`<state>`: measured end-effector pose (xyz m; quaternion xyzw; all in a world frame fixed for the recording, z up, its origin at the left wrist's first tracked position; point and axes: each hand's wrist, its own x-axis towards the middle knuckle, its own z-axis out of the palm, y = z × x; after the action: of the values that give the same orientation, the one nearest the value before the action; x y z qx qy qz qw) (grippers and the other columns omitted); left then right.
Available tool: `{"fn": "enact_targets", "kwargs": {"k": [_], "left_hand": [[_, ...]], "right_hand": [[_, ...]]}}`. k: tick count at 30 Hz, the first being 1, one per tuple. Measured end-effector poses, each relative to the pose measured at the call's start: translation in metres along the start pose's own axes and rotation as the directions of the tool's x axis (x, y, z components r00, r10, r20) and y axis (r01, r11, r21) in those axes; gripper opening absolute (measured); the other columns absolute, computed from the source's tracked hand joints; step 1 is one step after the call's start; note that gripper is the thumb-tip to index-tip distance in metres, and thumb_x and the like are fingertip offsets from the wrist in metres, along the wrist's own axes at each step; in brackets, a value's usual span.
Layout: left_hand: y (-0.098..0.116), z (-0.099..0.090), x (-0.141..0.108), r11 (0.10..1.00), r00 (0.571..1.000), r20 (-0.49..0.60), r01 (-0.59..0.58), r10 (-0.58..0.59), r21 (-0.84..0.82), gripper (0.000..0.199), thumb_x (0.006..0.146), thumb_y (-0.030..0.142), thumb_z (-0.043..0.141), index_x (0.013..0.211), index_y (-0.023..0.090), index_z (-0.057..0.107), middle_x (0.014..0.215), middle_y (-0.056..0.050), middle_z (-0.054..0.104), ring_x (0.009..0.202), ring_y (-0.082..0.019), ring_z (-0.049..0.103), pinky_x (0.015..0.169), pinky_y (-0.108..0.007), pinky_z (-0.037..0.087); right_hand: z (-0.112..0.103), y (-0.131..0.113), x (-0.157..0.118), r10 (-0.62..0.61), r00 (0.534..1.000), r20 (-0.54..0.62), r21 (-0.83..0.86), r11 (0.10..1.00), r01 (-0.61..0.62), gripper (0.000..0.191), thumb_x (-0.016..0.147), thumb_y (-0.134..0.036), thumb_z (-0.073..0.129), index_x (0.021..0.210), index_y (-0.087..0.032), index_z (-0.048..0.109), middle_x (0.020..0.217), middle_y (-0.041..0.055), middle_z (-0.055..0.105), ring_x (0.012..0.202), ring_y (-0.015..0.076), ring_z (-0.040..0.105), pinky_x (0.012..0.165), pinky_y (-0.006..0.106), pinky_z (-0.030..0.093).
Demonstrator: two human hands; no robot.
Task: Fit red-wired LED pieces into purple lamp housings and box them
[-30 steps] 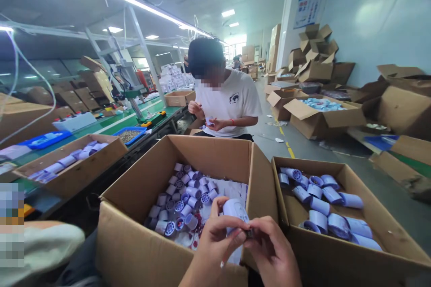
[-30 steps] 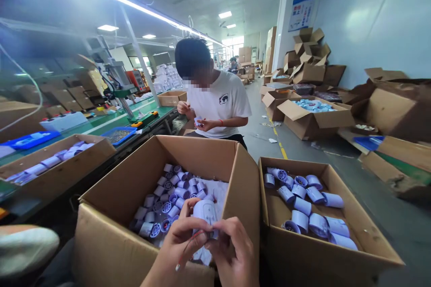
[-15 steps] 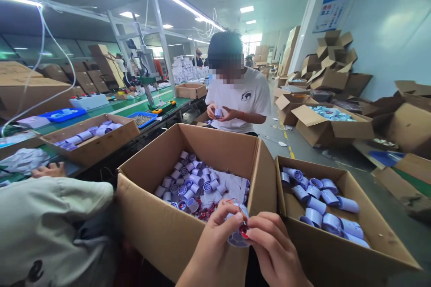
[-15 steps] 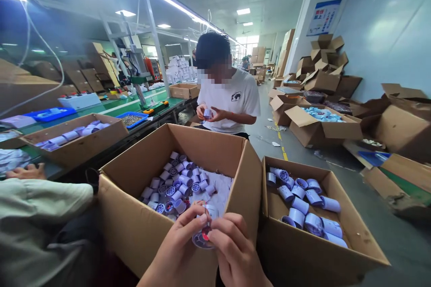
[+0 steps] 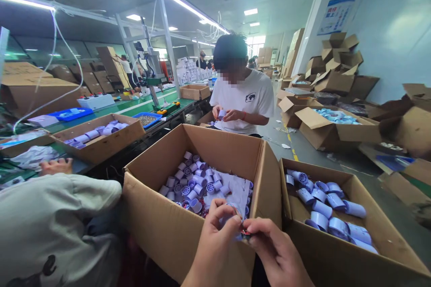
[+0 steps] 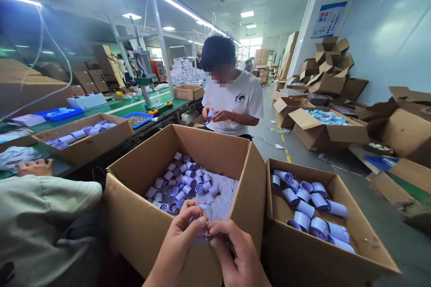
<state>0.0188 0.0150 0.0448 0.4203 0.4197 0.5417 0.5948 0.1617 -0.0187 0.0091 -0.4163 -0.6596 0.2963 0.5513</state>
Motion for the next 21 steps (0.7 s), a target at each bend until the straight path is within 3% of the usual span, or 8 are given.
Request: {"fn": "enact_targets", "kwargs": {"k": [3, 5, 7, 10, 16, 21], "left_hand": [[-0.001, -0.004, 0.000, 0.996, 1.000, 0.023, -0.017, 0.015, 0.082, 0.020, 0.067, 0.031, 0.069, 0.055, 0.018, 0.059, 0.086, -0.002, 0.046, 0.083, -0.018, 0.050, 0.077, -0.025, 0.044], [-0.003, -0.007, 0.001, 0.989, 1.000, 0.013, -0.015, 0.013, 0.147, 0.021, 0.065, 0.033, 0.068, 0.054, 0.018, 0.057, 0.089, -0.004, 0.046, 0.087, -0.021, 0.050, 0.081, -0.028, 0.042], [-0.004, -0.009, 0.002, 0.982, 1.000, -0.010, -0.009, 0.011, 0.188, 0.023, 0.063, 0.036, 0.068, 0.055, 0.019, 0.055, 0.094, -0.005, 0.047, 0.091, -0.023, 0.049, 0.084, -0.030, 0.041], [-0.007, -0.011, 0.003, 0.976, 1.000, -0.006, -0.019, 0.021, 0.215, 0.032, 0.063, 0.045, 0.069, 0.054, 0.019, 0.052, 0.095, -0.007, 0.047, 0.096, -0.027, 0.047, 0.089, -0.034, 0.039], [-0.019, -0.016, 0.006, 0.968, 0.995, -0.072, -0.055, 0.075, 0.244, 0.048, 0.064, 0.063, 0.074, 0.053, 0.019, 0.058, 0.097, -0.009, 0.052, 0.107, -0.030, 0.047, 0.098, -0.036, 0.037], [-0.026, -0.021, 0.007, 0.965, 0.986, -0.086, -0.119, 0.142, 0.233, 0.047, 0.069, 0.066, 0.072, 0.057, 0.021, 0.067, 0.089, -0.008, 0.059, 0.113, -0.030, 0.047, 0.099, -0.035, 0.039]], "right_hand": [[0.004, -0.002, -0.004, 0.305, 0.952, -0.006, 0.219, 0.929, -0.297, 0.029, 0.092, -0.050, 0.059, 0.102, -0.025, 0.071, 0.095, 0.0056, 0.074, 0.080, 0.0175, 0.070, 0.073, 0.025, 0.058], [0.005, -0.006, -0.001, 0.377, 0.924, 0.066, 0.323, 0.868, -0.378, 0.038, 0.089, -0.058, 0.059, 0.102, -0.025, 0.072, 0.092, 0.0056, 0.072, 0.074, 0.0161, 0.067, 0.067, 0.024, 0.056], [0.006, -0.011, 0.004, 0.295, 0.944, 0.146, 0.323, 0.888, -0.327, 0.039, 0.088, -0.061, 0.059, 0.093, -0.024, 0.072, 0.086, 0.0045, 0.069, 0.071, 0.0151, 0.063, 0.065, 0.023, 0.053], [0.008, -0.012, 0.012, 0.117, 0.978, 0.175, 0.202, 0.967, -0.152, 0.040, 0.090, -0.058, 0.056, 0.078, -0.022, 0.066, 0.079, 0.0034, 0.064, 0.073, 0.0152, 0.061, 0.068, 0.023, 0.051], [0.020, 0.011, 0.009, -0.086, 0.982, 0.171, 0.061, 0.995, 0.076, 0.038, 0.097, -0.051, 0.046, 0.078, -0.022, 0.062, 0.073, 0.0009, 0.058, 0.065, 0.0133, 0.057, 0.061, 0.020, 0.047], [0.020, 0.012, 0.005, -0.103, 0.980, 0.170, 0.033, 0.995, 0.099, 0.034, 0.098, -0.048, 0.046, 0.082, -0.023, 0.062, 0.076, 0.0008, 0.059, 0.065, 0.0118, 0.057, 0.059, 0.018, 0.047]]}}
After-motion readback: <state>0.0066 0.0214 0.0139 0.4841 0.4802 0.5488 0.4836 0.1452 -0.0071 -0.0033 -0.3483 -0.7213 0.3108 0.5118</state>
